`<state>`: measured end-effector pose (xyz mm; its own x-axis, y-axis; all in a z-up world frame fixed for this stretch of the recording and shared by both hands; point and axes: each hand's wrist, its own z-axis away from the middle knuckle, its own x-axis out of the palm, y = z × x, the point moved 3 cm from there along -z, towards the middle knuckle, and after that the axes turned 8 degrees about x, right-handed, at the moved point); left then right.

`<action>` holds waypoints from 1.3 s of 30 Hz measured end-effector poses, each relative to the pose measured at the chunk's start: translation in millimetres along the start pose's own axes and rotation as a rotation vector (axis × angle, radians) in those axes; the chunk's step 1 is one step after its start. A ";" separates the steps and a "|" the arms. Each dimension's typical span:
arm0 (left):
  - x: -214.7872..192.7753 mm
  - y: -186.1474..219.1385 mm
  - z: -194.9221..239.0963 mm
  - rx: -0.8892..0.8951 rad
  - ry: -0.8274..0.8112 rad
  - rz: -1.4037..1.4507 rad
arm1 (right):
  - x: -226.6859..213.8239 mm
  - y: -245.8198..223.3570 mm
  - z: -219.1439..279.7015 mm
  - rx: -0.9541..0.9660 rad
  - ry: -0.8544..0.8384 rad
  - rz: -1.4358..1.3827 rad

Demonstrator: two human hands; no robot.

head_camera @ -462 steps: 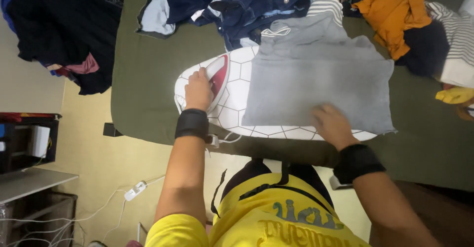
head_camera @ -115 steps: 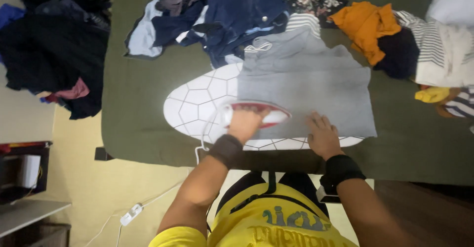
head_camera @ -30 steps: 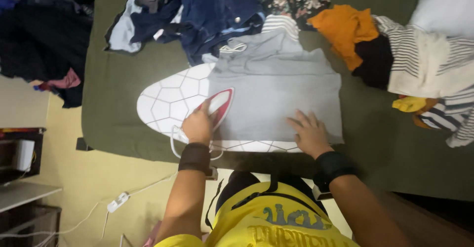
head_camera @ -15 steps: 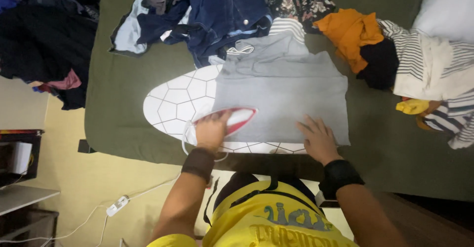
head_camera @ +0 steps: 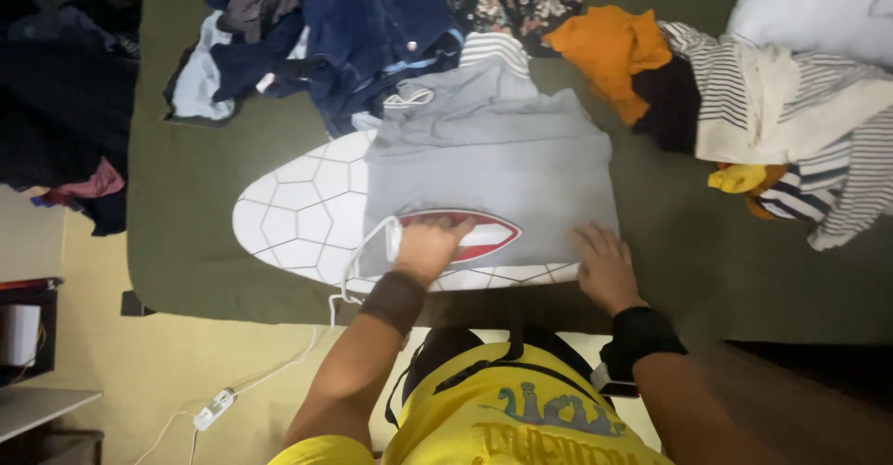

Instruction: The person irons a grey shirt by placing it on an ironing board, then pressing it with a handheld iron in several passes, straightening and folding the shirt by hand between passes.

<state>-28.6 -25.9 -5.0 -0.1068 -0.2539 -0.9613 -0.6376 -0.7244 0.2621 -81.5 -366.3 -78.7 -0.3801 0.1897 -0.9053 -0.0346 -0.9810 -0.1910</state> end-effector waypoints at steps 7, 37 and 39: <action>29.2 56.3 -53.5 0.057 -0.052 0.005 | -9.0 49.2 12.4 0.179 -0.023 -0.129; 69.8 117.4 -95.6 0.111 -0.047 -0.091 | 14.3 95.6 1.5 0.366 -0.018 -0.577; 68.9 116.5 -100.3 0.148 -0.099 -0.035 | 16.6 103.6 3.7 0.280 0.171 -0.596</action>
<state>-33.6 -192.1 -32.2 -0.1522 -0.1609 -0.9752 -0.7467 -0.6277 0.2201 -94.8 -465.0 -112.1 -0.0712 0.6826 -0.7273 -0.4400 -0.6759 -0.5913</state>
